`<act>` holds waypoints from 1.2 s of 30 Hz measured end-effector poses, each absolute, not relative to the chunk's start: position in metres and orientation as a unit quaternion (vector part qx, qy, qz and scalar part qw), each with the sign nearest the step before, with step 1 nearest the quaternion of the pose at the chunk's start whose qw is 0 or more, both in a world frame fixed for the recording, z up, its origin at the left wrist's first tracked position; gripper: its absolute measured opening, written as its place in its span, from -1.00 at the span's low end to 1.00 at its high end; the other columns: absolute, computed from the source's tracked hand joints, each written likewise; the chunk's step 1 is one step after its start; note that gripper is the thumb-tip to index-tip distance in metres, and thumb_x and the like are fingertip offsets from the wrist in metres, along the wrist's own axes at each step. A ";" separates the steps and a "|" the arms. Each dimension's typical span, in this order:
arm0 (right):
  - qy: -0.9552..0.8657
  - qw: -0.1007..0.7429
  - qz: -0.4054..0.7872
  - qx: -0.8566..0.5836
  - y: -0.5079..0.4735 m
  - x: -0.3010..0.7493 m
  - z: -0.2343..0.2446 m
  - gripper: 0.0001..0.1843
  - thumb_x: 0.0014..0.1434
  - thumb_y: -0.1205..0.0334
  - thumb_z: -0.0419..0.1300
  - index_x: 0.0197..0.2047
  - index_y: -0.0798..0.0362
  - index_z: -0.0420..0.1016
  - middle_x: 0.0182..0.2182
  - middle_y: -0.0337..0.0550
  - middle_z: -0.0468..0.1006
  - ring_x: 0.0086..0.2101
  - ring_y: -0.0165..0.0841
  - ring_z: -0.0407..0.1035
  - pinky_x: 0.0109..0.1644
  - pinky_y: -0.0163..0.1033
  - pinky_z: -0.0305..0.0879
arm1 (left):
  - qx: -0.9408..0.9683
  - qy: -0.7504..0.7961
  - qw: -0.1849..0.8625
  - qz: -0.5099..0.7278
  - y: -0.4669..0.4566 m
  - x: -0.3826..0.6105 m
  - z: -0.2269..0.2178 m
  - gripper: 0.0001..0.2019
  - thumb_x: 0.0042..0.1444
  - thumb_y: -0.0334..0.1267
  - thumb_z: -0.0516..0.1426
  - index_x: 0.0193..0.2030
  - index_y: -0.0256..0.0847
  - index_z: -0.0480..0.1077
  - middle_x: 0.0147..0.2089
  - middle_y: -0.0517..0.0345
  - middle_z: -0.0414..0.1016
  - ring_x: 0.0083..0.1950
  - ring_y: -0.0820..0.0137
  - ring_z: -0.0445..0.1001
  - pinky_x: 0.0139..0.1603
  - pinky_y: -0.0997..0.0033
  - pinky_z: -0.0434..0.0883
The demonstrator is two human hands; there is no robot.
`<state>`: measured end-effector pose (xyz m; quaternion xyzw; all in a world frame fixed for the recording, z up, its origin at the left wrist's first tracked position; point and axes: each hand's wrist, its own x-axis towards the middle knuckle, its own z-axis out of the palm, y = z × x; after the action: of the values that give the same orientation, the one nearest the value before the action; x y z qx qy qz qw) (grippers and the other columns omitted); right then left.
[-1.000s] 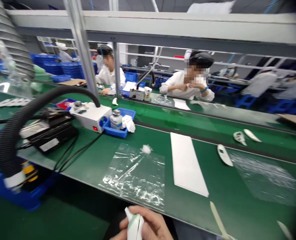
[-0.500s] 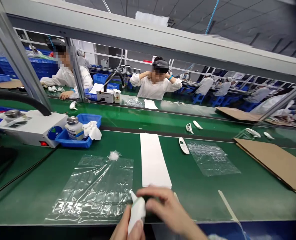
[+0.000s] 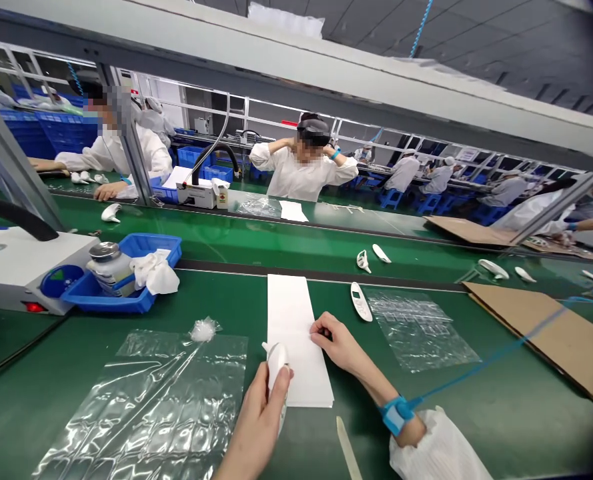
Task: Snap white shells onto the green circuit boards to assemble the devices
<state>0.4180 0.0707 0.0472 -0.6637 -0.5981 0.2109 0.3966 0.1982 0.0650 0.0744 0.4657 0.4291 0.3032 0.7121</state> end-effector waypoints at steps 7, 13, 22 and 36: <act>-0.553 0.462 0.213 -0.659 0.071 0.425 0.042 -0.85 0.20 0.19 0.07 -0.40 0.03 0.27 -0.46 -0.27 0.28 -0.42 -0.35 0.18 -0.32 -0.26 0.11 | 0.458 0.472 0.693 0.294 0.063 0.200 0.077 -0.47 0.07 0.18 0.10 0.01 -0.19 0.38 0.01 -0.08 0.55 0.15 0.12 0.39 0.12 0.24 0.25; -0.495 0.557 0.262 -0.614 0.043 0.379 0.087 -0.74 0.25 0.06 0.10 -0.39 0.03 0.25 -0.48 -0.28 0.23 -0.46 -0.39 0.15 -0.39 -0.30 0.12 | 0.417 0.396 0.764 0.293 0.059 0.192 0.077 -0.44 0.08 0.29 -0.02 -0.32 -0.24 0.42 -0.57 0.14 0.49 -0.52 0.39 0.43 -0.40 0.43 0.36; -0.536 0.475 0.424 -0.555 0.018 0.279 0.097 -0.79 0.35 0.20 0.01 -0.36 0.02 0.26 -0.42 -0.29 0.32 -0.50 -0.44 0.30 -0.36 -0.32 0.22 | 0.329 0.431 0.791 0.284 0.046 0.162 0.053 -0.34 0.06 0.34 -0.07 -0.72 -0.22 0.30 -0.77 0.18 0.26 -0.69 0.50 0.20 -0.63 0.49 0.13; -0.570 0.453 0.361 -0.582 0.026 0.280 0.094 -0.83 0.32 0.32 -0.01 -0.34 0.02 0.27 -0.40 -0.29 0.31 -0.38 -0.41 0.26 -0.32 -0.33 0.15 | 0.350 0.434 0.784 0.274 0.048 0.157 0.053 -0.32 0.03 0.38 -0.09 -0.65 -0.23 0.36 -0.74 0.17 0.31 -0.68 0.48 0.23 -0.61 0.47 0.18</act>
<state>0.2796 0.0256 0.0939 -0.5822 -0.5702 0.3614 0.4530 0.1567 0.0479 0.0527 0.3497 0.4336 0.2739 0.7840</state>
